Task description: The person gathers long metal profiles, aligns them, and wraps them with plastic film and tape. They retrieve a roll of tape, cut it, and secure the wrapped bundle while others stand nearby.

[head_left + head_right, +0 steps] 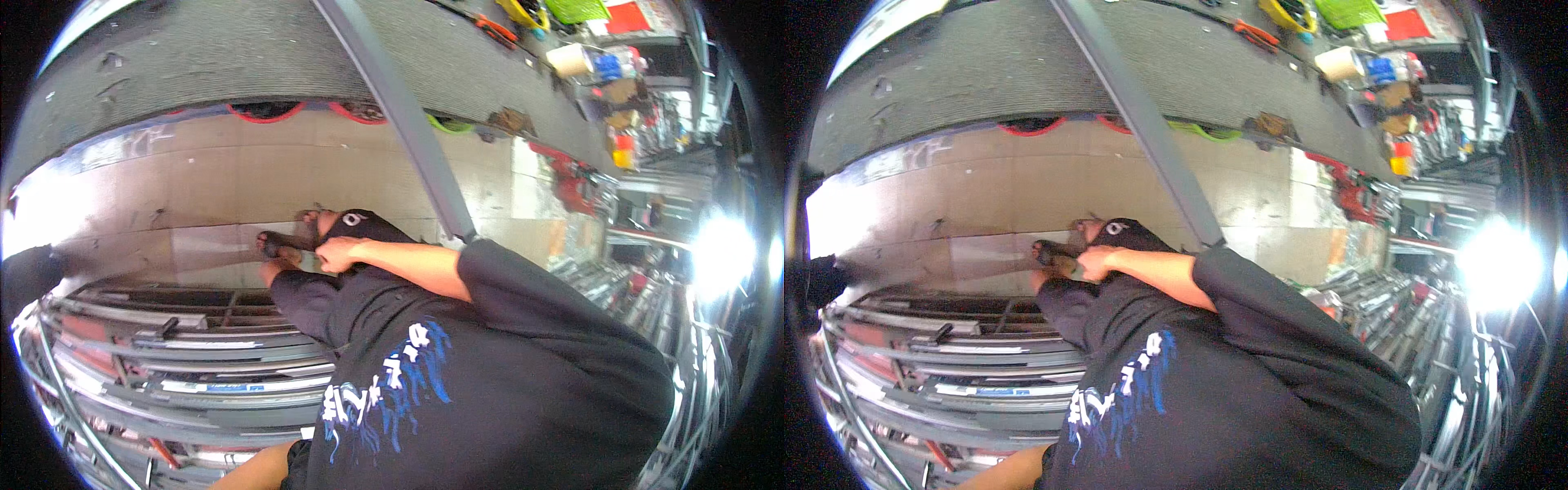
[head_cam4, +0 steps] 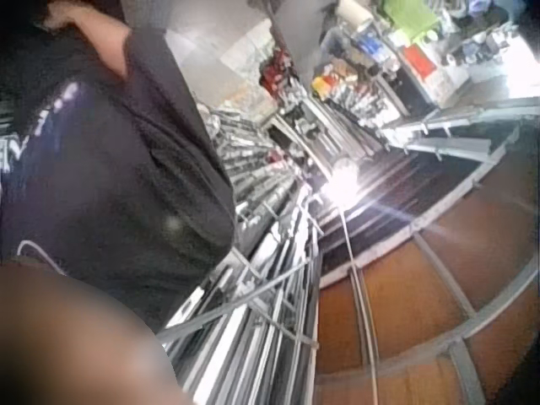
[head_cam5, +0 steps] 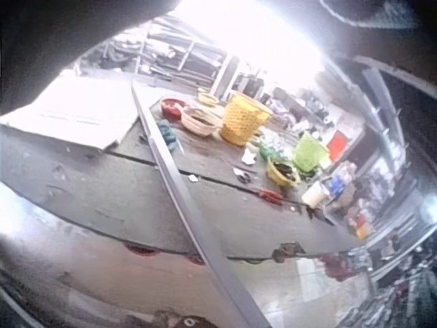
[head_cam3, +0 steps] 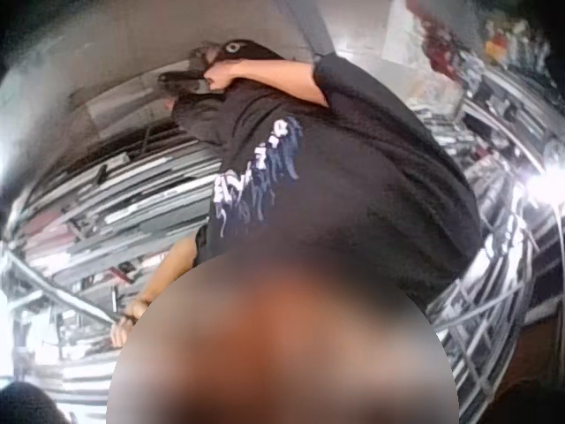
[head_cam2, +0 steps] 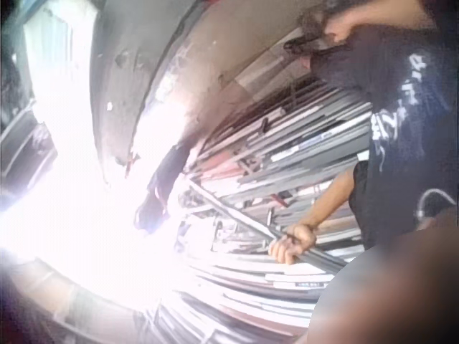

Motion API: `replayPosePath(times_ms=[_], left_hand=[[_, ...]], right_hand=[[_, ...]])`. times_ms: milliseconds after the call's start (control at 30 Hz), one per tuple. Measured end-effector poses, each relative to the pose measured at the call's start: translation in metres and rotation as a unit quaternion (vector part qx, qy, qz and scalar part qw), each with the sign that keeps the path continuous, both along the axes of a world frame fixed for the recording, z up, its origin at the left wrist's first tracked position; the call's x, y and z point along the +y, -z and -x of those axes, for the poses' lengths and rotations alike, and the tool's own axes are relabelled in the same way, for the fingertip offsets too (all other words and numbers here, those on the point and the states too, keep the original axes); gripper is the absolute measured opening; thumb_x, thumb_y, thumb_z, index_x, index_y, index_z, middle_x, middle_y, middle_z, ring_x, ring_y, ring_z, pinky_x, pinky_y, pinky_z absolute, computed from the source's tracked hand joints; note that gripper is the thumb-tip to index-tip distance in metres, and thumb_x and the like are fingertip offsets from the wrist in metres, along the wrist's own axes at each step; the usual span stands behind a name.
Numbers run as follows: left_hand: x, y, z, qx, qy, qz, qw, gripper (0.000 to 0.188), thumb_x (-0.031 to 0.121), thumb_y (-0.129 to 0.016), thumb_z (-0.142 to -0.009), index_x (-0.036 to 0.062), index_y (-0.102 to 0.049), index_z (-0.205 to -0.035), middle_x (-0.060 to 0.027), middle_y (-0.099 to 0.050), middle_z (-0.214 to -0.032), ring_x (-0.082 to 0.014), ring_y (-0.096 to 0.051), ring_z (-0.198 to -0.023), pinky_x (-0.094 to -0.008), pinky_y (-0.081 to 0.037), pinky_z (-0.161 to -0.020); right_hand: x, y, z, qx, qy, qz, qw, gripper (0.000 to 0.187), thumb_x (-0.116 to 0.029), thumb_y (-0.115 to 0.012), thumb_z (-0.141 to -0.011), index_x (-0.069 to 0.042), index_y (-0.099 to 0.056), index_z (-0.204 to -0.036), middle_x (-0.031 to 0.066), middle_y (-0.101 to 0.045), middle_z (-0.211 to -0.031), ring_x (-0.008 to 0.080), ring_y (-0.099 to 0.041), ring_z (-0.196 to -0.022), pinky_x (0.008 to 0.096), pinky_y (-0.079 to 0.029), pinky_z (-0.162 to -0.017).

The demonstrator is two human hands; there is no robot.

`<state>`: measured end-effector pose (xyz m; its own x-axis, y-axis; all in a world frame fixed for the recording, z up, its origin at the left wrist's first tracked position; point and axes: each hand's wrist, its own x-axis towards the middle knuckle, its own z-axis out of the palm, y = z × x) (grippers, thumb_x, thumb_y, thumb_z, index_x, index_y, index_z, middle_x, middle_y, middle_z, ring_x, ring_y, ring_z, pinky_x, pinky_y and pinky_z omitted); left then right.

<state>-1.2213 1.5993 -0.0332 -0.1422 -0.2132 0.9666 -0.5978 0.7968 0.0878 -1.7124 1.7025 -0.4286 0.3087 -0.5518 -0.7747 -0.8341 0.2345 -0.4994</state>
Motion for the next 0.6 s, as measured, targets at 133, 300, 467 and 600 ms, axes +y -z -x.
replayPosePath(times_ms=[133,300,467,600], left_hand=[[0.007,-0.012,0.016,0.029,-0.043,0.019,0.998,0.026,0.033,-0.051,-0.106,0.0126,-0.050,-0.090,-0.0037,-0.042,-0.066,-0.0185,-0.042,-0.055,-0.0405,-0.041,-0.056],[0.011,-0.045,0.053,0.023,0.009,0.004,1.000,0.025,0.032,-0.053,-0.106,0.0124,-0.050,-0.091,-0.0019,-0.042,-0.065,-0.0157,-0.040,-0.055,-0.0375,-0.037,-0.055],[0.043,-0.065,0.108,0.017,0.036,0.013,0.999,0.031,0.033,-0.056,-0.108,0.0116,-0.051,-0.087,-0.0011,-0.042,-0.065,-0.0142,-0.041,-0.054,-0.0348,-0.037,-0.053],[0.086,-0.063,0.147,0.059,0.022,-0.004,0.998,0.016,0.018,-0.049,-0.099,0.0084,-0.051,-0.086,-0.0046,-0.044,-0.066,-0.0183,-0.043,-0.060,-0.0449,-0.044,-0.069]], right_hand=[[-0.014,-0.100,-0.017,-0.104,-0.091,0.069,0.988,0.036,-0.035,-0.070,-0.100,-0.004,-0.069,-0.118,0.0213,-0.071,-0.111,0.0429,-0.071,-0.109,0.0549,-0.056,-0.096],[-0.014,-0.253,0.006,-0.280,-0.010,0.158,0.947,0.037,-0.033,-0.067,-0.106,-0.002,-0.064,-0.124,0.0200,-0.067,-0.121,0.0404,-0.066,-0.117,0.0512,-0.053,-0.103],[0.041,-0.361,0.116,-0.368,0.006,0.236,0.900,0.038,-0.030,-0.072,-0.102,-0.002,-0.064,-0.126,0.0178,-0.065,-0.122,0.0398,-0.064,-0.119,0.0497,-0.052,-0.103],[0.131,-0.479,0.280,-0.438,-0.055,0.315,0.841,0.049,-0.039,-0.081,-0.096,-0.007,-0.069,-0.130,0.0175,-0.069,-0.133,0.0327,-0.068,-0.124,0.0507,-0.055,-0.102]])
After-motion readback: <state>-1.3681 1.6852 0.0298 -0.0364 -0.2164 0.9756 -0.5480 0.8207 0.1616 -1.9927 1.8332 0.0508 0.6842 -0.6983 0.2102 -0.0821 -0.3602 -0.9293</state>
